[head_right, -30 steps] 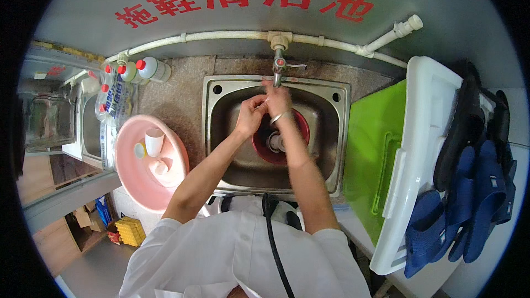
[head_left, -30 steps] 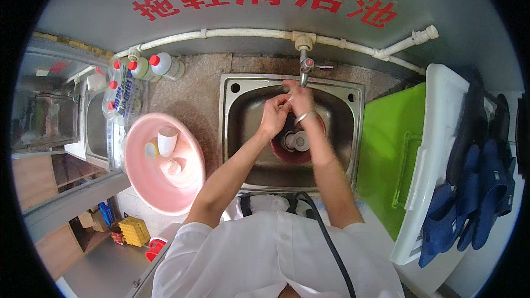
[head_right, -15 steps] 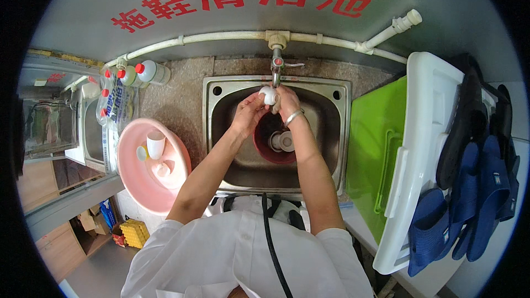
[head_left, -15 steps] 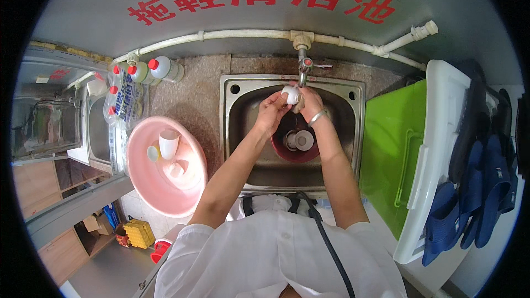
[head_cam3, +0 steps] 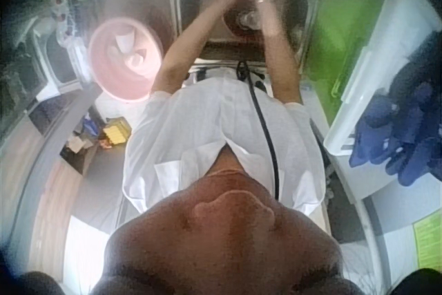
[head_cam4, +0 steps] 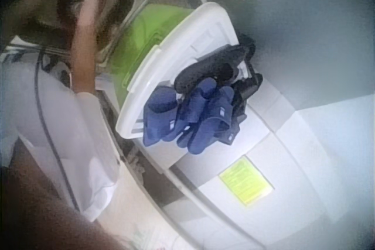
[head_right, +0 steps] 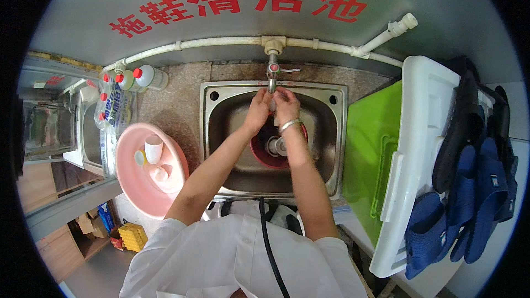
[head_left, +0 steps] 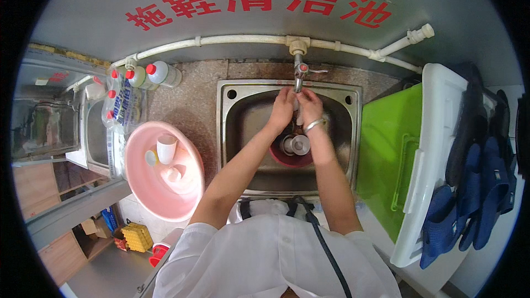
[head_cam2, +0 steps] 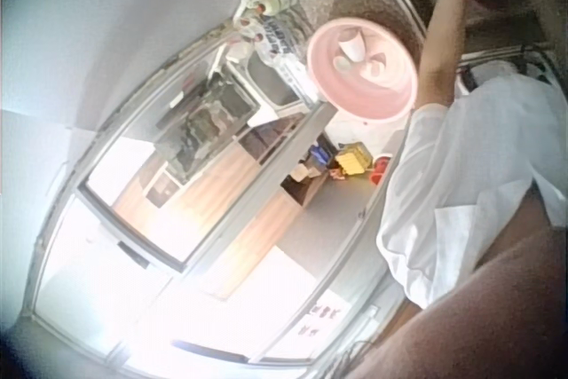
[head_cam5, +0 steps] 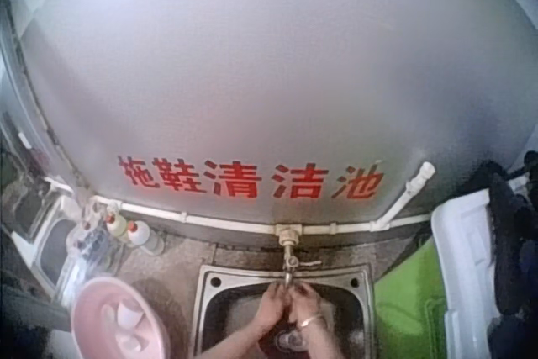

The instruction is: The person washes several small cups and a red bucket in a sink. The person uses a yellow sponge to scrub the inside and outside of the cups and the bucket, rinsing them under running water and placing them into a pink basin.

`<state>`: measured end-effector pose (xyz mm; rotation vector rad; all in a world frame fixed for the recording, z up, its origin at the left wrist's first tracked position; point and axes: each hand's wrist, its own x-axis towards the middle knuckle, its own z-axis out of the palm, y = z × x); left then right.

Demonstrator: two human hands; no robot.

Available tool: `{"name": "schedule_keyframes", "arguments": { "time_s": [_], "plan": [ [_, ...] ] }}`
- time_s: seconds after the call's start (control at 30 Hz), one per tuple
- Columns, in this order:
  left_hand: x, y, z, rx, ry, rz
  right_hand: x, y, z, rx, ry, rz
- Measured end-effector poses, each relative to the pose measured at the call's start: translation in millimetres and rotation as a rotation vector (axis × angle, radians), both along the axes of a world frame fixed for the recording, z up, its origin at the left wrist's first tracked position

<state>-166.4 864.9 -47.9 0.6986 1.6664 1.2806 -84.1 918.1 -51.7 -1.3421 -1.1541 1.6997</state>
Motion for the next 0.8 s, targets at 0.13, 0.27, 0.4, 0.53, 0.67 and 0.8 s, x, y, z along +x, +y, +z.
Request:
{"name": "schedule_keyframes", "arguments": {
  "time_s": [0.13, 0.27, 0.4, 0.53, 0.67, 0.8],
  "plan": [
    [-26, 8, -15, -0.101, -0.970, 0.154, -7, -43, 31, 0.888, -0.363, 0.160],
    [-34, -3, 17, -0.170, -0.700, -0.091, 13, -7, 32, 0.160, 0.072, 0.238],
    [-24, -5, 41, -0.027, -0.698, -0.171, 25, 25, 32, -0.181, 0.161, 0.272],
    [-21, -5, 28, 0.020, -0.880, -0.096, 19, 23, 26, -0.176, 0.206, 0.099],
    [-21, -7, 6, 0.144, -1.142, 0.073, -1, -20, 33, 0.194, 0.035, 0.087],
    [1, -7, 30, 0.120, -0.972, 0.213, -13, -27, 18, 0.638, -0.347, -0.041]
  ]
}}
